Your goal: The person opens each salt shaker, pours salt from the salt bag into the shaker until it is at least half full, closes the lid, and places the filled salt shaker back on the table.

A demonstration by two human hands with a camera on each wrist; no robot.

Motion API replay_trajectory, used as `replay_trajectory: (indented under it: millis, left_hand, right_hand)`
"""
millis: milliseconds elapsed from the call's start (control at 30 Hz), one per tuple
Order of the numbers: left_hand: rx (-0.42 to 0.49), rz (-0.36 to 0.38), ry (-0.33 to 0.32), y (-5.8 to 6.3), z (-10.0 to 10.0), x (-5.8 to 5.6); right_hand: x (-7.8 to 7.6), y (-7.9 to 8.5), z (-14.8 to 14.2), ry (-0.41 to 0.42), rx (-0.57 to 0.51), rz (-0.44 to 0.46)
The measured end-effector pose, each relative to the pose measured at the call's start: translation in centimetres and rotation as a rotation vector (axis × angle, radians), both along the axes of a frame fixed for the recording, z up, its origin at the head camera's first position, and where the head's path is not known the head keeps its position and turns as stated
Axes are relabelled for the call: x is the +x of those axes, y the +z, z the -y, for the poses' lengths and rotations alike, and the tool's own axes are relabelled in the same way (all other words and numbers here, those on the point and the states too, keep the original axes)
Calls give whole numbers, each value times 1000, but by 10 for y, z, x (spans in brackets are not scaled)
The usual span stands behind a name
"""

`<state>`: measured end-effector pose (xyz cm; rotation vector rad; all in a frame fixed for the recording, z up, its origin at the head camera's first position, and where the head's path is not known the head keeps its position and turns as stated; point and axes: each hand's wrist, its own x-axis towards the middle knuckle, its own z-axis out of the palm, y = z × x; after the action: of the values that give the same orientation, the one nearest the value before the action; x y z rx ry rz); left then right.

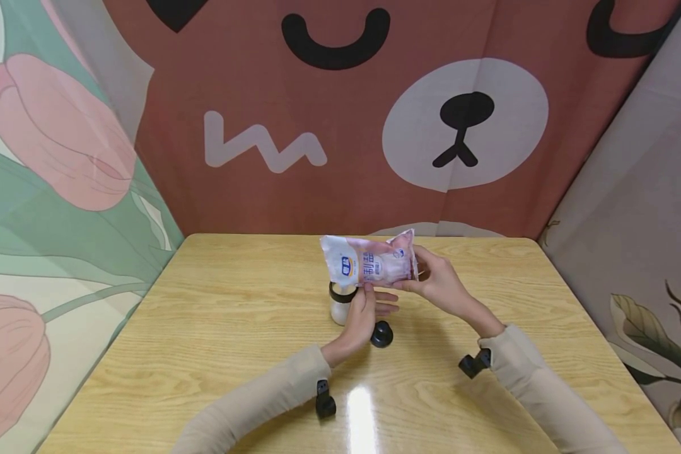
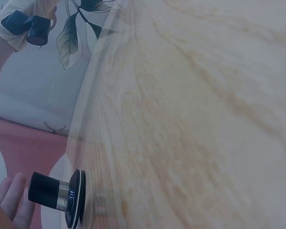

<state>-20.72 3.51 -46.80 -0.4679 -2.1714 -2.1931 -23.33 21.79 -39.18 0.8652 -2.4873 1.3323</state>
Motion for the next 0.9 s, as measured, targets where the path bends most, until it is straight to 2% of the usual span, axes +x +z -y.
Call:
replay_trajectory:
  millis: [900]
  left_hand:
    - [10, 16, -17, -2, 0, 1]
  right_hand:
    - [0, 0, -1, -9, 8, 13]
